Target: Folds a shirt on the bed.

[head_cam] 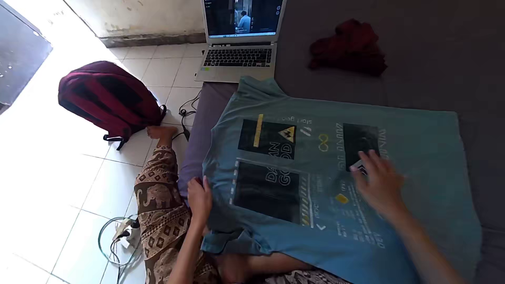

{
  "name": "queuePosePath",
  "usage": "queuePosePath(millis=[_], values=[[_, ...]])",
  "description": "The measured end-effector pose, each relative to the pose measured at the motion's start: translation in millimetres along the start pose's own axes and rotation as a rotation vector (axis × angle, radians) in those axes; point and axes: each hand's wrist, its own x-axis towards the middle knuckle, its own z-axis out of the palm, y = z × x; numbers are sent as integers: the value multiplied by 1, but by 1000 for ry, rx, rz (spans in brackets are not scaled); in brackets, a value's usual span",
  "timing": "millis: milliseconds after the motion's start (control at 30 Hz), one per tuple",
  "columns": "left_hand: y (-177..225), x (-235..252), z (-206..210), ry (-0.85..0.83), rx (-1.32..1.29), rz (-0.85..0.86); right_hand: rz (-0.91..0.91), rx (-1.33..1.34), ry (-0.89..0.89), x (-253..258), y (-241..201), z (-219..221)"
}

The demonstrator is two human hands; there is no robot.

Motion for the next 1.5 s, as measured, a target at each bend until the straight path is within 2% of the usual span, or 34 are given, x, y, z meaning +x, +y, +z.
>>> queuePosePath(millis=[67, 133, 200, 267, 333, 400, 500, 567, 633, 700, 767, 867, 933, 1067, 1200, 1267, 1400, 1500], values=[[1, 7, -4, -32, -29, -45, -74, -16, -41, -10, -31, 16], [5, 13, 0, -52, -30, -15, -98, -78, -149, -16, -60, 36], [4, 18, 10, -5, -5, 37, -129, -134, -244, -17, -85, 57], [-6, 22, 16, 63, 1, 84, -236, -147, -254, -21, -101, 84], [-15, 26, 14, 89, 5, 109, -419, -146, -182, -30, -105, 118], [-20, 23, 10, 73, 44, 87, -592, -120, -211, -55, -107, 145], [-19, 11, 6, 61, 80, 80, -797, -61, -488, -77, -112, 150], [-25, 7, 14, 128, 22, 198, -891, -22, -582, -68, -114, 148], [-32, 7, 22, 170, -51, 302, -887, 30, -454, -55, -120, 153], [-34, 3, 20, 92, -109, 251, -803, 24, -357, -47, -131, 163], [-35, 1, 11, -20, -175, 167, -802, 16, -406, -53, -144, 173], [-37, 7, -7, -132, -127, 101, -927, 44, -566, -70, -157, 179], [-21, 25, -26, -233, -63, 87, -972, 51, -586, -75, -160, 183], [56, 91, -36, -139, -33, 315, -921, 60, -629, -83, -169, 187], [135, 182, 11, -155, -23, 369, -989, 102, -362, -94, -177, 208], [163, 213, 33, -188, 2, 370, -996, 116, -290, -95, -181, 217], [193, 239, 55, -199, 21, 471, -980, 190, -307, -97, -183, 220], [196, 258, 68, -78, 18, 589, -970, 214, -373, -97, -183, 218]])
